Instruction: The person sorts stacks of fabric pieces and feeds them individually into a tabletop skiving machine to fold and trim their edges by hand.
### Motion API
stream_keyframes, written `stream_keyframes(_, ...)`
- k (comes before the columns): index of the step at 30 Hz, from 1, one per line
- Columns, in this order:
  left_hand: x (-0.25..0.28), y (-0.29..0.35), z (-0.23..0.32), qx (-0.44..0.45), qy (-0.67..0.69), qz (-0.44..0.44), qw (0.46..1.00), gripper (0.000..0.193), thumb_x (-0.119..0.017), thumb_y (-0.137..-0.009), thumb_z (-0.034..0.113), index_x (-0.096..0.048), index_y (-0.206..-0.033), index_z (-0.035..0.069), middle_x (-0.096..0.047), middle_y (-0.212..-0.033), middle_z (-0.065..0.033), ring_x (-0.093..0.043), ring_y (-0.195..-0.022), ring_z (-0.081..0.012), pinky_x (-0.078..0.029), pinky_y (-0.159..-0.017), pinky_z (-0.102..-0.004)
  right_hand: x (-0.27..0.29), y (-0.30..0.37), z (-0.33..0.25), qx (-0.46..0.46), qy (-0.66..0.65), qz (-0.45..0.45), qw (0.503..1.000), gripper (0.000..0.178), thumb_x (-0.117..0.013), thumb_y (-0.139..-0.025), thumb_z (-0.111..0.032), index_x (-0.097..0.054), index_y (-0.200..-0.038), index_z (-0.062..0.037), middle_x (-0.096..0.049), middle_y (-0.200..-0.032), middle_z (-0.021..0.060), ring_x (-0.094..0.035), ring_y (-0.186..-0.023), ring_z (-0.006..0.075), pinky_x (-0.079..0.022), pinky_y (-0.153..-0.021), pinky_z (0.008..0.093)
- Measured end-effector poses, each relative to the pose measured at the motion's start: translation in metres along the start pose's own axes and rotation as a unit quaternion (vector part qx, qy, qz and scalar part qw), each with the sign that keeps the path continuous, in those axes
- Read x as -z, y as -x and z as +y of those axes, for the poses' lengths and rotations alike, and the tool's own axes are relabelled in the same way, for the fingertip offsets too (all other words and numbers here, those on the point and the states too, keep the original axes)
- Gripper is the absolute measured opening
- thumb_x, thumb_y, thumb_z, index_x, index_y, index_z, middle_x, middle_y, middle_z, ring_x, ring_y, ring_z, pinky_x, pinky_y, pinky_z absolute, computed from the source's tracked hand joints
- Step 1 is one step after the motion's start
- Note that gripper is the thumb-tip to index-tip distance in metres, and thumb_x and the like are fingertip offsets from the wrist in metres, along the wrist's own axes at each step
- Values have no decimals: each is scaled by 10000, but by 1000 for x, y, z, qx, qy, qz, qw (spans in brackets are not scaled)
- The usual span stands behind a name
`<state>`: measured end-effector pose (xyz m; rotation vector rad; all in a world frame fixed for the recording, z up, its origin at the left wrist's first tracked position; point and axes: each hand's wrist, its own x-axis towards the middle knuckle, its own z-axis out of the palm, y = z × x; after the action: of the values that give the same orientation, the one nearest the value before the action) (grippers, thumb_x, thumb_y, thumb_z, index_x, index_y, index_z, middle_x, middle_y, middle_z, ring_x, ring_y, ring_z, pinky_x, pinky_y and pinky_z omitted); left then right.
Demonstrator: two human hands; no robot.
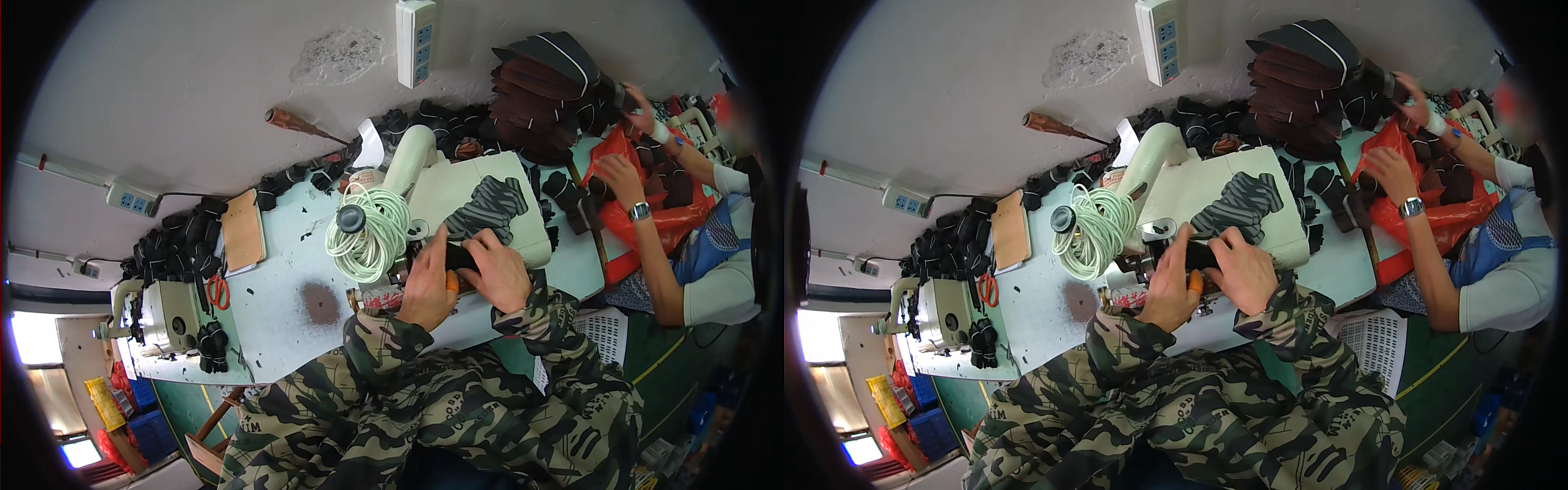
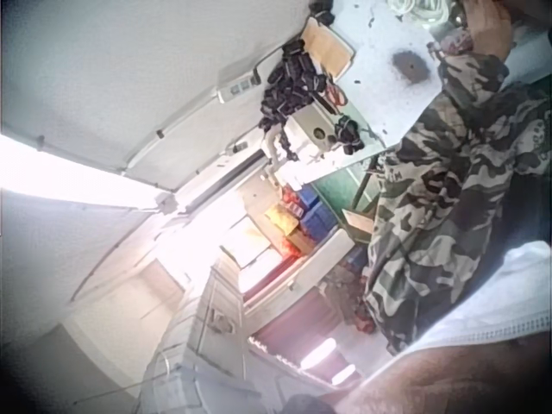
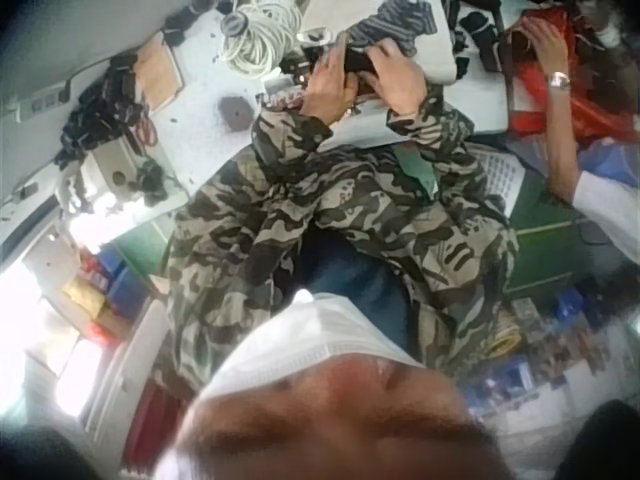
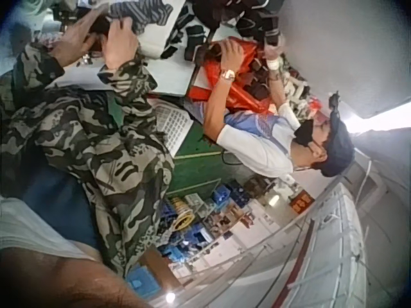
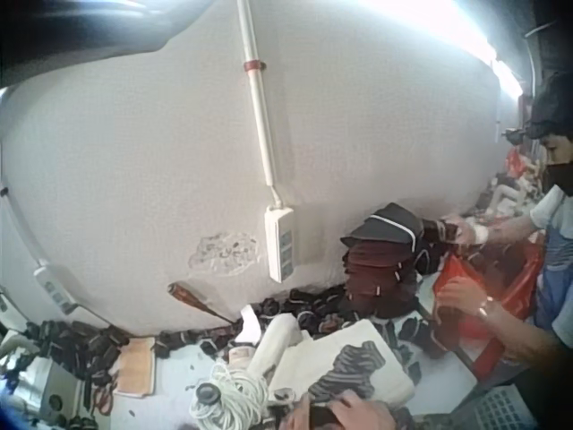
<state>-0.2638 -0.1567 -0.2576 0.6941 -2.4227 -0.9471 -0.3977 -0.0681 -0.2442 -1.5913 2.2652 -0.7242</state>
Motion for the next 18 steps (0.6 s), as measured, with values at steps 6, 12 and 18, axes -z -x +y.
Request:
stream_keyframes(6,3,-6,6,27,76,0,997,810,-672,-807,106,-180,-1430,-56,-406,-1360,-281,-447,-1230,-399,-383,-1013,-402,0,-8,11,48,23,26,998,401,-715,-760,-193,-547,-1093,-46,-518,-1007,102,-610,-809,308,-502,-660,406)
stream_keyframes(12,-1,-4,9,43,170,54,983,881,-700,-814,72,-102,-1453,-29,-331,-1415,-295,-390,-1314,-344,-329,-1059,-389,-1,-14,16,37,67,23,997,399,-709,-761,-190,-522,-1080,-40,-498,-987,113,-612,-801,303,-503,-644,409)
stream_keyframes(18,-5,5,10,106,352,78,927,855,-697,-837,121,-117,-1444,-45,-429,-1336,-244,-460,-1228,-286,-348,-1039,-361,2,-3,-13,37,-76,233,969,309,-634,-823,-151,-491,-1065,-24,-506,-971,142,-597,-736,372,-493,-585,437)
